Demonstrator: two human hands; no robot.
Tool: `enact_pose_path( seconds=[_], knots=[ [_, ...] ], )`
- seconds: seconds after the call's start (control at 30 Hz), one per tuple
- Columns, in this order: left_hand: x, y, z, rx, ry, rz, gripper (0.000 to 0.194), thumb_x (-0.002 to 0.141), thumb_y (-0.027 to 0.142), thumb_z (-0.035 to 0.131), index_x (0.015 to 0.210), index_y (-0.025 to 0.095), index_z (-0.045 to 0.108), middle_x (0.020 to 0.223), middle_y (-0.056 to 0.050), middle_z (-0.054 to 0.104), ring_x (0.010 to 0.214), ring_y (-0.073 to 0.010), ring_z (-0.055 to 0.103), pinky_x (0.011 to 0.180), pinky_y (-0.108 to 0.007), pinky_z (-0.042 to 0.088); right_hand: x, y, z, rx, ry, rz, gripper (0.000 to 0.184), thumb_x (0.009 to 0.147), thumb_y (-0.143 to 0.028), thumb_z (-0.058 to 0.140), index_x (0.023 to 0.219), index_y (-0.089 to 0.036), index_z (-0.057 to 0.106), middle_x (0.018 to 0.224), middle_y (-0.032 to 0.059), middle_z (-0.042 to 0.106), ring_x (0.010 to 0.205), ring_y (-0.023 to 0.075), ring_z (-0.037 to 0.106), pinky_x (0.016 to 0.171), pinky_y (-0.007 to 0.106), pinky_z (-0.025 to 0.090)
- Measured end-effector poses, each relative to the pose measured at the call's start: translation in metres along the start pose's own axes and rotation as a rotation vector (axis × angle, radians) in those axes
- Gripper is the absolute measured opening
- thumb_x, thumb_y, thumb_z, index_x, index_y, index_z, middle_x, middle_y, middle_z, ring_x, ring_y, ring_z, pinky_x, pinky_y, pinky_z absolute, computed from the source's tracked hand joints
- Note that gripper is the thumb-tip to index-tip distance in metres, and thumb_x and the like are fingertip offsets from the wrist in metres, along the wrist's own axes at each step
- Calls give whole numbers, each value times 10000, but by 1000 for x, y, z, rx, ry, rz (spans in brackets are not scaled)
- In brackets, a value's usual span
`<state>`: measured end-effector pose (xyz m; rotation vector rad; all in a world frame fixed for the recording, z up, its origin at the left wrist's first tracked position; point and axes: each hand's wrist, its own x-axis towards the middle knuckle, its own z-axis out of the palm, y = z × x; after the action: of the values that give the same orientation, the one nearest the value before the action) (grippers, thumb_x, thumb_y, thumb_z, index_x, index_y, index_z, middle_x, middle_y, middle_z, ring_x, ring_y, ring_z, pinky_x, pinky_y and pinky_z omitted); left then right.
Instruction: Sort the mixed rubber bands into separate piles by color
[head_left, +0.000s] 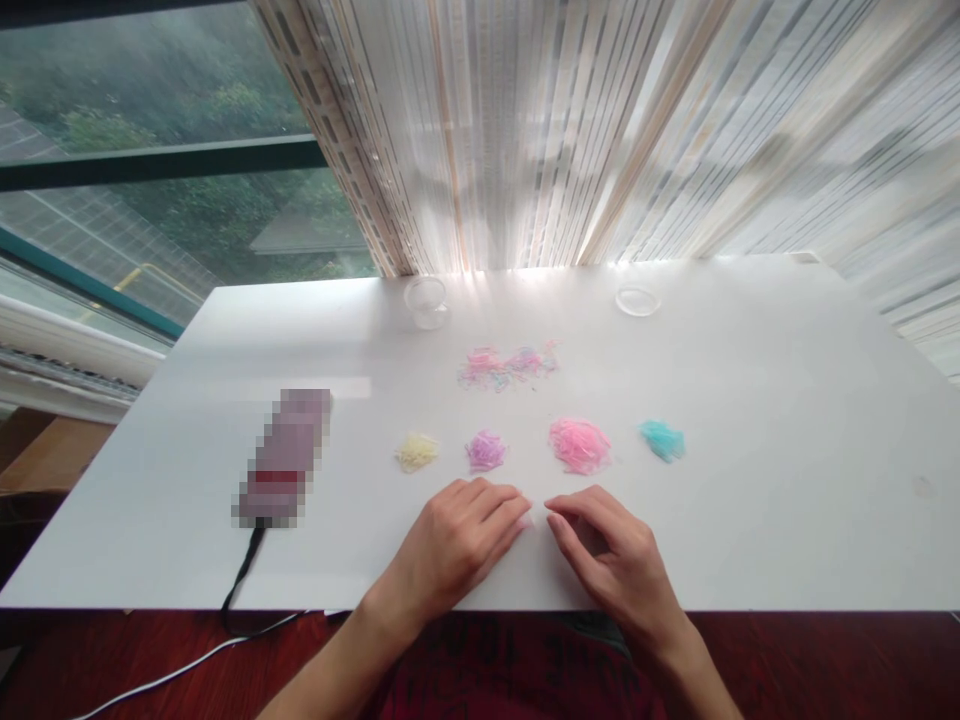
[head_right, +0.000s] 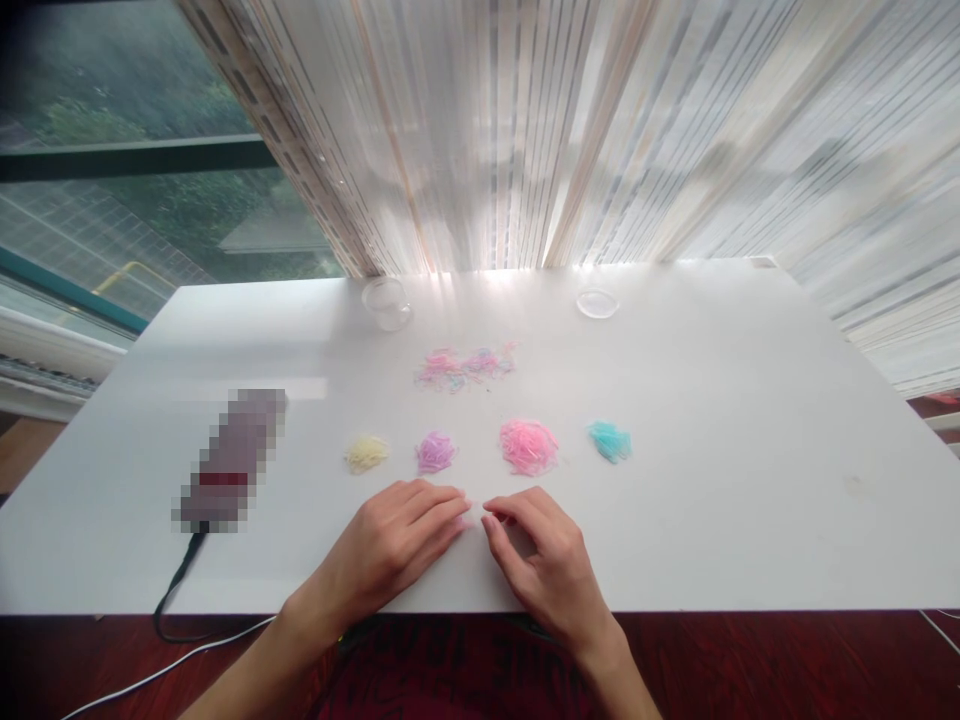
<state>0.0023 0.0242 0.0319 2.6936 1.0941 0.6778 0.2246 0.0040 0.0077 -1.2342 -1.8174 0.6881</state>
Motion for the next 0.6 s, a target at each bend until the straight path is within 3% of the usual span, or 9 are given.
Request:
enact_pose_path(
  seconds=[0.33,0.6],
  knots=[
    [-27,-9,6,-136,73,-120,251,1051,228,623,1289,150,617,1132,-103,769,987,-255,711,843,-414,572,-3,3,10,-163,-60,-131,227,998,-186,682,1223,-211,677,1011,78,691,926,230,649,803,368,600],
    [-26,-4,15,-188,134,-132,166,1033,147,644,1198,163,659,1058,-69,777,923,-225,686,814,-372,524,-4,2,13,-244,-107,-159,219,1009,-167,667,1219,-215,706,973,72,662,887,221,622,766,354,577]
  ],
)
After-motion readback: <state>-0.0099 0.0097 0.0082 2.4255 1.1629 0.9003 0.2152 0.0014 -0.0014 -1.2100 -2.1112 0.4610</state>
